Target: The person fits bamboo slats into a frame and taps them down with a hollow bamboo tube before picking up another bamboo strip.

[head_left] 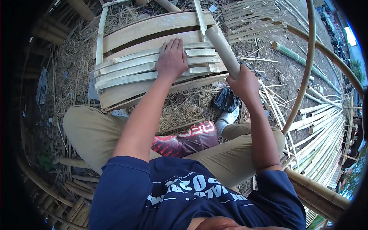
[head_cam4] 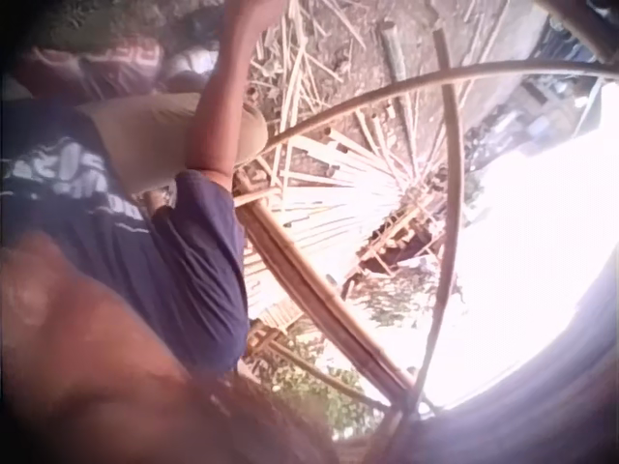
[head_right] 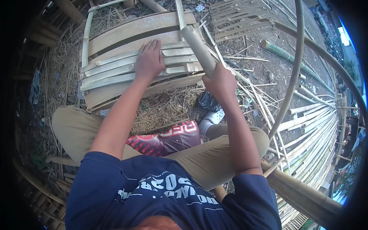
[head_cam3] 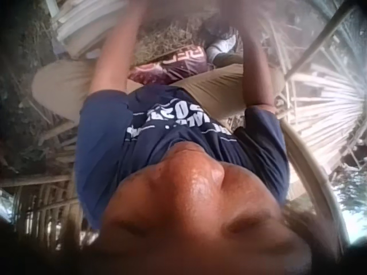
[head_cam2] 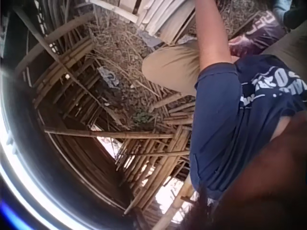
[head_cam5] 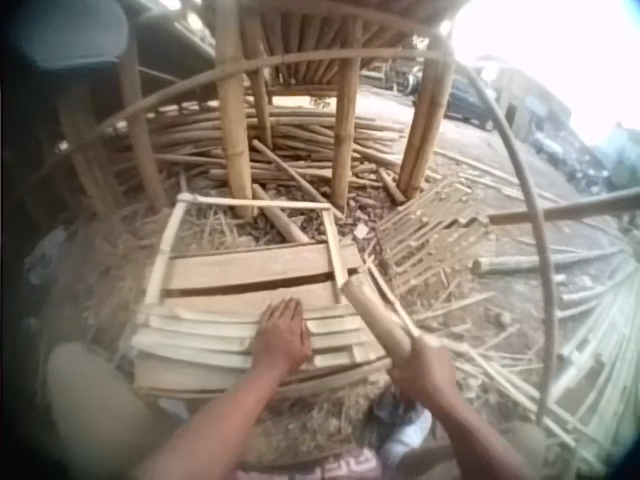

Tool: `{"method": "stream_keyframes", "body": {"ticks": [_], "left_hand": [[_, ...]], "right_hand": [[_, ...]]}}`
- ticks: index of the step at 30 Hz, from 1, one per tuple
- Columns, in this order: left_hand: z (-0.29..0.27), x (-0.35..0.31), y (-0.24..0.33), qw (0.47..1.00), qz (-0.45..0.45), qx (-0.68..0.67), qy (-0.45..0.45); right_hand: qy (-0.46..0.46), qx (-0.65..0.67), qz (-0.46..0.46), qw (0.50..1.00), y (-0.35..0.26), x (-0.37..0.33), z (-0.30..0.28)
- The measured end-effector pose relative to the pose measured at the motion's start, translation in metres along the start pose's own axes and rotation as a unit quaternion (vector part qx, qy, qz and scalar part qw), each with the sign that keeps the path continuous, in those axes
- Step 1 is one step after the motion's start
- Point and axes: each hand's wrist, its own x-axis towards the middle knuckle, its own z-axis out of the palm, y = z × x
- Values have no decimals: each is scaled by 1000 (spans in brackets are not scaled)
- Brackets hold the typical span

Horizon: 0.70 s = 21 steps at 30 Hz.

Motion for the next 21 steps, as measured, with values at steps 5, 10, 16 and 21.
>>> {"method": "stream_keyframes", "body": {"ticks": [5,10,16,21], "left_hand": [[1,-2,-4,1000,-1,2,-2],[4,0,-2,1000,-3,-4,1],[-2,0,0,1000,8,7,-4],[4,-2,-8,1000,1,12,1]], "right_hand": [[-21,-41,-26,999,5,1,0],[-57,-76,-24,995,9,7,-1],[42,16,-58,997,-2,-6,-17],[-30,-43,-11,999,-3,0,10]]}}
